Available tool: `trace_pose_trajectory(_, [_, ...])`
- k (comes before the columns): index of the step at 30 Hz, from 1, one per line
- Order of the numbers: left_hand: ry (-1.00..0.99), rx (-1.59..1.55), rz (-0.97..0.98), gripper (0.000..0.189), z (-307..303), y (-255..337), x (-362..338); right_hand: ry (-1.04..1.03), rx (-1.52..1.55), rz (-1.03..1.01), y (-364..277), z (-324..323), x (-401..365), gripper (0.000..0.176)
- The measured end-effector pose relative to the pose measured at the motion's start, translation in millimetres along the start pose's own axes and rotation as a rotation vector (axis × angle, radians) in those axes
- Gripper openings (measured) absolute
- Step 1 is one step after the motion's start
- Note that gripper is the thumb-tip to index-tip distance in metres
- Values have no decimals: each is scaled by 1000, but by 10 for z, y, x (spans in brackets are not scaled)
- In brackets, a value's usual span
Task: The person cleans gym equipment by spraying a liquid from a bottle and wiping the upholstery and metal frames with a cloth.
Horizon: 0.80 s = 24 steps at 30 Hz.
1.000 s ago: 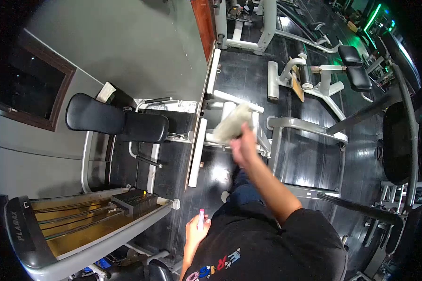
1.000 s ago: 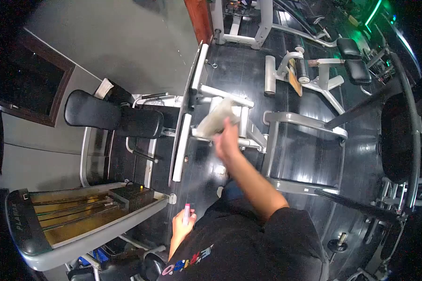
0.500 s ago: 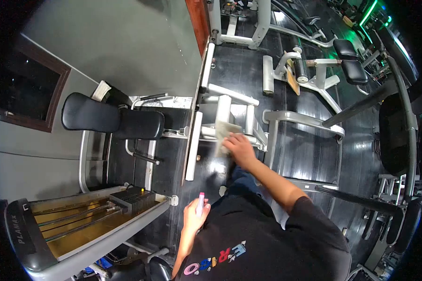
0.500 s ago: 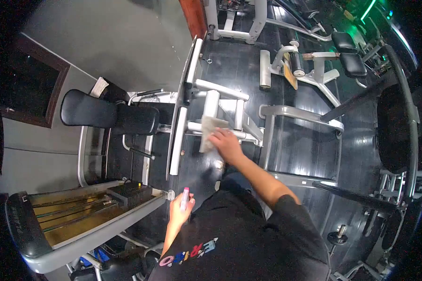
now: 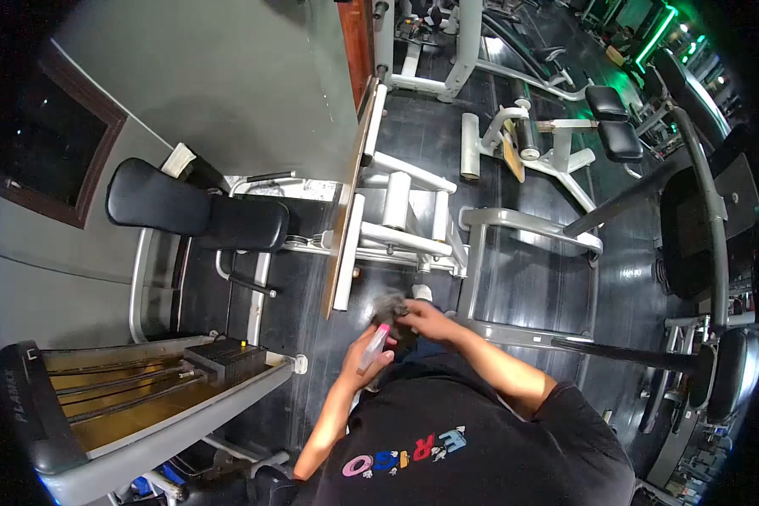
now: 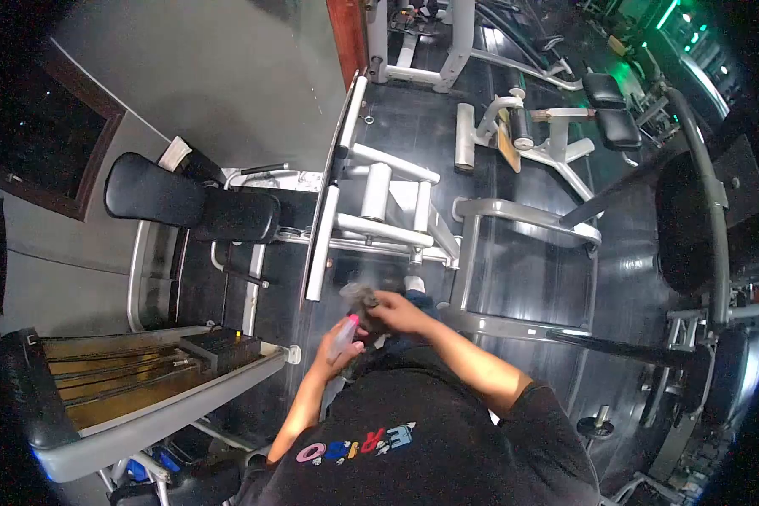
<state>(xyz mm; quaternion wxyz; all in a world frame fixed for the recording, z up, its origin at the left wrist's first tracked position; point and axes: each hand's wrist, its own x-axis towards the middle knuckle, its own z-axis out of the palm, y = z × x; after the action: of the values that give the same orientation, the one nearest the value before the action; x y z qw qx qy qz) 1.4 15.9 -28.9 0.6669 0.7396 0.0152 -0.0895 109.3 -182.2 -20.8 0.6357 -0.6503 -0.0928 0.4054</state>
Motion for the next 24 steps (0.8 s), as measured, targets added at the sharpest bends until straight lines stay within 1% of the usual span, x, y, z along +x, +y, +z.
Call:
trace_pose_trajectory(1, [-87,-64,-57,42,8,-6,41,-92,24,-92,35,61,5,29])
trace_pose_trajectory(2, [-96,-276,-190,51,20,242,32,-30,38,-92,0,92,-17,31])
trace_pose_trajectory(3, [-96,-285,-189,51,10,285,46,-28,31,-86,-126,84,-90,31])
trace_pose_trajectory(5, [-169,-384,-203,54,-36,323,37,-29,98,141,-444,30,-195,33])
trace_pose_trajectory(6, [-193,-391,-182,51,-36,387,39,-77,65,167,-359,-55,-163,32])
trace_pose_trajectory(7, [-179,-399,-185,51,-28,424,52,-89,65,151,-545,-26,-218,29])
trace_pose_trajectory(8, [-225,-373,-171,48,-15,455,72,-96,123,127,-357,-74,-153,28])
trace_pose_trajectory(9, [-272,-347,-155,45,-8,462,79,-101,181,103,-336,-65,-109,26])
trace_pose_trajectory(10, [-305,-373,-184,40,-4,427,86,-113,253,137,-328,-91,-125,24])
trace_pose_trajectory(11, [-296,-378,-180,40,9,433,74,-119,245,140,-321,-102,-128,24])
trace_pose_trajectory(13, [-215,-440,-119,38,58,480,80,-151,400,137,-392,-107,-138,22])
trace_pose_trajectory(14, [-214,-440,-112,38,99,456,96,-150,451,171,-424,-110,-144,20])
trace_pose_trajectory(15, [-148,-218,7,38,154,400,108,-150,446,166,-384,-117,-121,20])
trace_pose_trajectory(16, [-79,4,124,38,202,368,112,-29,308,188,-290,-116,-78,19])
trace_pose_trajectory(17, [-76,5,130,38,242,334,105,91,169,210,-191,-106,-43,18])
trace_pose_trajectory(18, [-67,33,85,38,284,310,103,163,140,132,-184,-35,-53,17])
trace_pose_trajectory(19, [-59,61,35,38,319,282,94,160,136,132,-186,-23,-95,17])
trace_pose_trajectory(21, [-60,74,10,36,371,151,110,224,186,170,-194,-11,-207,15])
trace_pose_trajectory(22, [-19,-1,-9,36,415,62,115,339,-38,48,288,-124,-107,16])
trace_pose_trajectory(23, [20,-76,-28,36,450,9,111,338,-38,49,309,-107,-186,16])
trace_pose_trajectory(24, [20,-75,-26,36,477,2,128,474,-244,-110,261,-95,-258,22])
